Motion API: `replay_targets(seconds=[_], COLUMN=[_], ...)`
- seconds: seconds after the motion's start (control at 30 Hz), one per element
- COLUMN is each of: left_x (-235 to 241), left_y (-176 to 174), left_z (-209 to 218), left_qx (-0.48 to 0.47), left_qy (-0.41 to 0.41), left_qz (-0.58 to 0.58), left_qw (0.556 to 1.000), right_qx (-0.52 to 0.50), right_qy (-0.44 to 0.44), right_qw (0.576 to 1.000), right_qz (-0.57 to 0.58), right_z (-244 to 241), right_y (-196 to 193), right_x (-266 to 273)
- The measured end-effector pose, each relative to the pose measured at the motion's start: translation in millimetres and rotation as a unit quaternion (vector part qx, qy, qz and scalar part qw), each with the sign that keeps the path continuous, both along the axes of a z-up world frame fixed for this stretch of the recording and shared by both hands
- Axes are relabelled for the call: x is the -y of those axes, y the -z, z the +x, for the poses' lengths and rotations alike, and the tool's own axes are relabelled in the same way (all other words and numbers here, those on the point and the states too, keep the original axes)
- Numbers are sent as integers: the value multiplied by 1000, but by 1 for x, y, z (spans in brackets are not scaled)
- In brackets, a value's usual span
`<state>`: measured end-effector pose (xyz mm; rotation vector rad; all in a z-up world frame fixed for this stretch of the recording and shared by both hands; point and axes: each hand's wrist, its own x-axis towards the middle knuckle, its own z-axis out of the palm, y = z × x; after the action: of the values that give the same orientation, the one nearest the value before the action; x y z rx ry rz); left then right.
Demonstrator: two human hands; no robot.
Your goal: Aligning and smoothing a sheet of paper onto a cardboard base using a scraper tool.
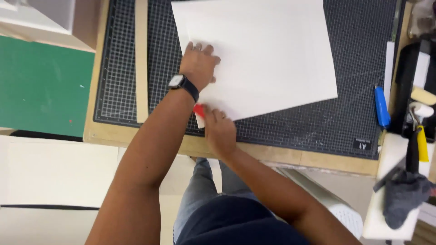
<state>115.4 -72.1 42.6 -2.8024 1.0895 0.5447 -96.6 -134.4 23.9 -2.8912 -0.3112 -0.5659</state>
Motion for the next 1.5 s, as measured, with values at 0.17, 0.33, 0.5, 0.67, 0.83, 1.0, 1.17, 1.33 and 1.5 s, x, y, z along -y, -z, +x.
replay_targets(seconds=[0.17,0.33,0.5,0.67,0.83,1.0,1.17,1.33,1.5], left_x=[1,-9,-20,-21,-22,-20,-25,-14,57], left_y=[42,57,39,31,43,44,37,30,55], left_z=[4,-5,-19,-19,-17,-11,-11,-24,-26], left_qx=[96,205,168,158,134,117,137,147,212], left_qy=[-19,0,-13,-16,-30,-26,-29,-52,-93], left_qz=[-96,-189,-150,-132,-101,-102,-118,-116,-130], left_qw=[991,960,974,979,985,988,983,981,964], right_qx=[-114,48,-252,-71,-80,-107,-163,-30,-52], right_qy=[89,76,232,388,480,301,262,403,358], right_qw=[983,995,936,911,871,929,951,907,923], right_qz=[110,-41,77,-120,-65,186,15,-117,128], right_z=[21,16,28,27,30,47,46,26,17], right_y=[0,32,-21,14,35,33,15,32,-17], right_x=[31,23,126,266,316,170,185,338,344])
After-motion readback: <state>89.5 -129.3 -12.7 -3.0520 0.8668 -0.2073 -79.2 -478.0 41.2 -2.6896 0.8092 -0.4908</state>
